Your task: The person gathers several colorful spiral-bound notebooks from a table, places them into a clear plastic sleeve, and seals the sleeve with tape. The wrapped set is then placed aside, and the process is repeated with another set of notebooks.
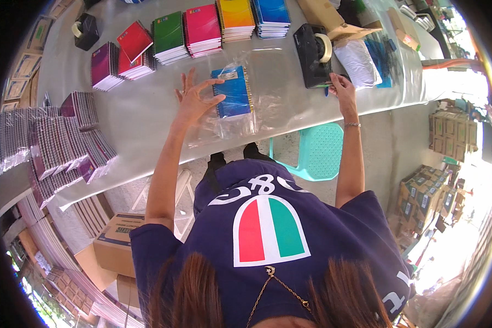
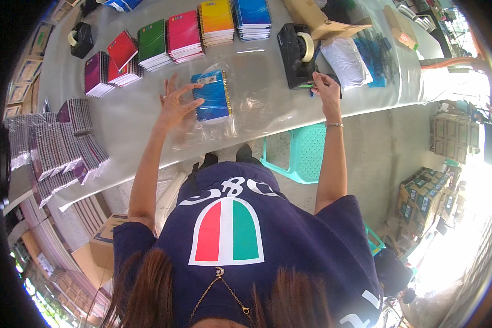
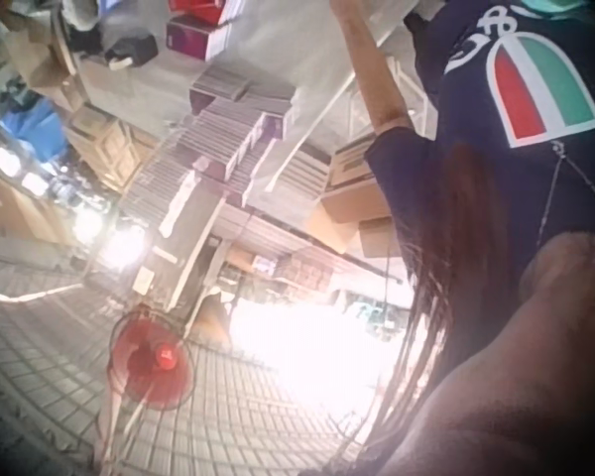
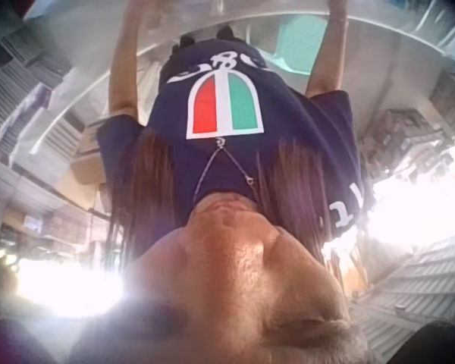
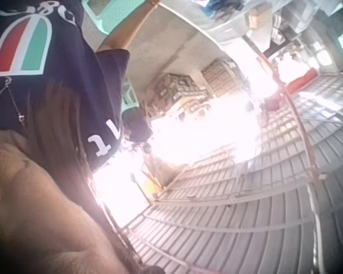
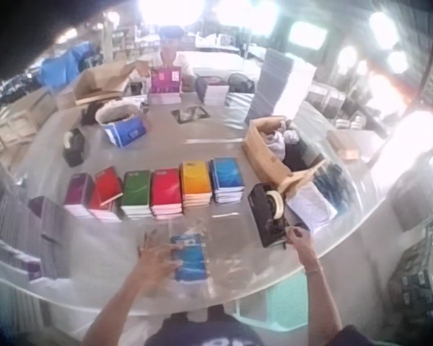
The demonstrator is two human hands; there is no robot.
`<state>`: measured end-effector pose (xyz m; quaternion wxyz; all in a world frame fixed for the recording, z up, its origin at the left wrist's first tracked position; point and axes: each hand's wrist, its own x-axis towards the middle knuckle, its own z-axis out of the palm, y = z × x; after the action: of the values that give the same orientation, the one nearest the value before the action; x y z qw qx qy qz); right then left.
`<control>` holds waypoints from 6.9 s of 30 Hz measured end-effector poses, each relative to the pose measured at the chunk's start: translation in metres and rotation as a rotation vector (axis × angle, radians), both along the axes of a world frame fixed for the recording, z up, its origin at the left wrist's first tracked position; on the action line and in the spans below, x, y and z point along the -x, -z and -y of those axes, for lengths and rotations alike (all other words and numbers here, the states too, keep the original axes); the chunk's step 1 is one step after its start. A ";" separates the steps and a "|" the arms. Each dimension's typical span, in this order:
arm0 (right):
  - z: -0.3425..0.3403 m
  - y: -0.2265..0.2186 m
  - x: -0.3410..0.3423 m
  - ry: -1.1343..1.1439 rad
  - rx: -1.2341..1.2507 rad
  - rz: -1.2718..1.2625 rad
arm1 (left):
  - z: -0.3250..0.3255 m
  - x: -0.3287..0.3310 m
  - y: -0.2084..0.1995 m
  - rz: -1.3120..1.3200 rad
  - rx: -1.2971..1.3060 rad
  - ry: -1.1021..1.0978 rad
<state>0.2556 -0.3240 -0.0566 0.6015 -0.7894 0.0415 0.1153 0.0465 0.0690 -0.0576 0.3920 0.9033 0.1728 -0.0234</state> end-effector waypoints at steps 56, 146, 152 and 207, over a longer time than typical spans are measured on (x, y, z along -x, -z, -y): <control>-0.210 0.001 0.099 -0.519 0.387 0.302 | 0.039 0.013 0.020 -0.062 0.302 -0.168; -0.225 -0.056 0.096 -0.807 -0.187 0.276 | 0.014 0.012 -0.054 0.305 0.651 -0.069; -0.230 -0.060 0.107 -0.664 -0.307 0.435 | 0.013 0.008 -0.047 0.274 0.777 -0.106; 0.030 0.008 0.036 -0.070 -0.168 -0.181 | 0.038 0.033 -0.023 0.723 -0.234 0.131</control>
<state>0.2197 -0.3545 -0.0648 0.6551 -0.7235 0.0583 0.2098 0.0133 0.0309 -0.0343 0.3194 0.9010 -0.0330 0.2916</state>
